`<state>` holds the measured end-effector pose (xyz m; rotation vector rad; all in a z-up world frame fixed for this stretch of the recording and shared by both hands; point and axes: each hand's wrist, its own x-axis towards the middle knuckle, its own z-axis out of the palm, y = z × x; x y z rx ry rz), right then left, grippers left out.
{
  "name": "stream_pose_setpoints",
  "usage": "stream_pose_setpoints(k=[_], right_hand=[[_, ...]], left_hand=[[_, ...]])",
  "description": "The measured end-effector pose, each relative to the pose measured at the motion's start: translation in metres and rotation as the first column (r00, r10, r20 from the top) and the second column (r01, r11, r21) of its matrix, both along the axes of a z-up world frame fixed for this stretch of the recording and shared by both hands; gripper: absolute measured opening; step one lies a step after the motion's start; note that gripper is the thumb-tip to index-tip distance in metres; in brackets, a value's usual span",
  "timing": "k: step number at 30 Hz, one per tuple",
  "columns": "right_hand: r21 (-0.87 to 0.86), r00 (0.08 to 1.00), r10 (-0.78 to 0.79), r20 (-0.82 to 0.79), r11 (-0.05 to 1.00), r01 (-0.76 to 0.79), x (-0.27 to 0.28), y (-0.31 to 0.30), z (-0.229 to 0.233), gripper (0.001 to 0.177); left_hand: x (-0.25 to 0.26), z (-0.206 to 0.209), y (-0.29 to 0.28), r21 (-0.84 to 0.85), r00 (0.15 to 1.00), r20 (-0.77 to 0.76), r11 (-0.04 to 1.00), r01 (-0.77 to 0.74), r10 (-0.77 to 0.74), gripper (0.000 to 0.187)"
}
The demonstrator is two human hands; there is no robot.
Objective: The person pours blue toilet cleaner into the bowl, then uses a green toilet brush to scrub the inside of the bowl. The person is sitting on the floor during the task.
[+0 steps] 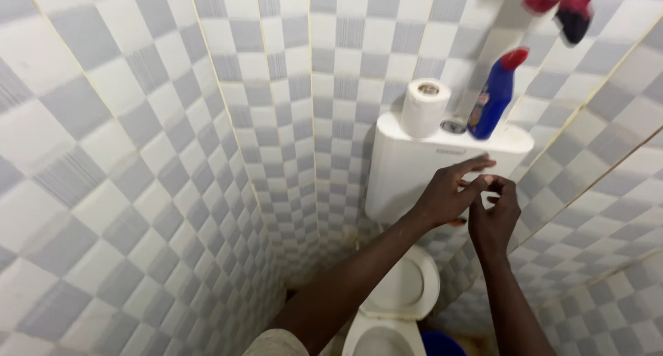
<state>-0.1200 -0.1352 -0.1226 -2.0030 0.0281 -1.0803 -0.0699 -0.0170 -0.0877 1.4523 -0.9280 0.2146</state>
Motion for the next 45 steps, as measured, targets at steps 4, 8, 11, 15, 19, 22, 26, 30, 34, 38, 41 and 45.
stream_pose_setpoints(k=[4,8,11,15,19,22,26,30,34,38,41,45], right_hand=[[0.101,0.989,0.135,-0.054,0.986,-0.129,-0.013,0.005,-0.055,0.024],[0.076,0.988,0.137,-0.07,0.988,-0.131,-0.015,0.008,-0.115,0.021],[0.143,0.973,0.214,-0.087,0.969,-0.2,-0.019,0.012,-0.181,0.022],[0.15,0.969,0.234,-0.078,0.964,-0.22,-0.02,0.006,-0.28,0.024],[0.097,0.975,0.209,-0.081,0.975,-0.201,-0.015,-0.002,-0.348,0.025],[-0.002,0.983,0.177,-0.038,0.984,-0.177,-0.011,-0.008,-0.384,0.023],[-0.206,0.987,0.154,0.041,0.968,-0.143,0.001,-0.019,-0.409,0.025],[-0.298,0.97,0.24,0.049,0.93,-0.215,-0.019,-0.011,-0.388,0.029],[-0.215,0.969,0.237,0.068,0.952,-0.218,-0.059,-0.006,-0.383,0.032],[0.009,0.958,0.286,-0.031,0.958,-0.286,-0.134,0.013,-0.407,0.035],[0.113,0.94,0.338,-0.046,0.937,-0.331,-0.179,0.02,-0.423,0.038],[0.198,0.943,0.317,-0.103,0.935,-0.293,-0.238,0.022,-0.461,0.043]], left_hand=[[-0.021,-0.068,0.011,-0.009,0.954,-0.281,0.995,0.104,-0.103,0.039],[-0.029,-0.143,0.016,-0.018,0.955,-0.297,1.0,0.019,-0.024,0.031],[-0.033,-0.212,0.018,-0.091,0.927,-0.373,0.996,-0.004,-0.031,0.029],[-0.035,-0.301,0.019,-0.063,0.931,-0.365,0.997,-0.032,0.006,0.029],[-0.025,-0.379,0.01,-0.103,0.951,-0.308,0.995,-0.008,-0.025,0.03],[-0.011,-0.429,0.003,-0.054,0.971,-0.233,0.996,-0.068,0.054,0.033],[0.012,-0.467,-0.014,-0.045,0.987,-0.028,0.986,-0.159,0.158,0.037],[-0.016,-0.457,-0.001,-0.056,0.989,0.002,0.988,-0.147,0.147,0.04],[-0.051,-0.436,0.005,-0.166,0.993,0.069,0.983,-0.083,0.096,0.039],[-0.125,-0.456,0.024,0.004,0.989,-0.008,0.989,-0.15,0.15,0.043],[-0.163,-0.473,0.03,0.048,0.993,-0.021,0.993,-0.111,0.112,0.044],[-0.221,-0.503,0.04,0.1,0.998,-0.048,0.994,-0.034,0.039,0.047]])
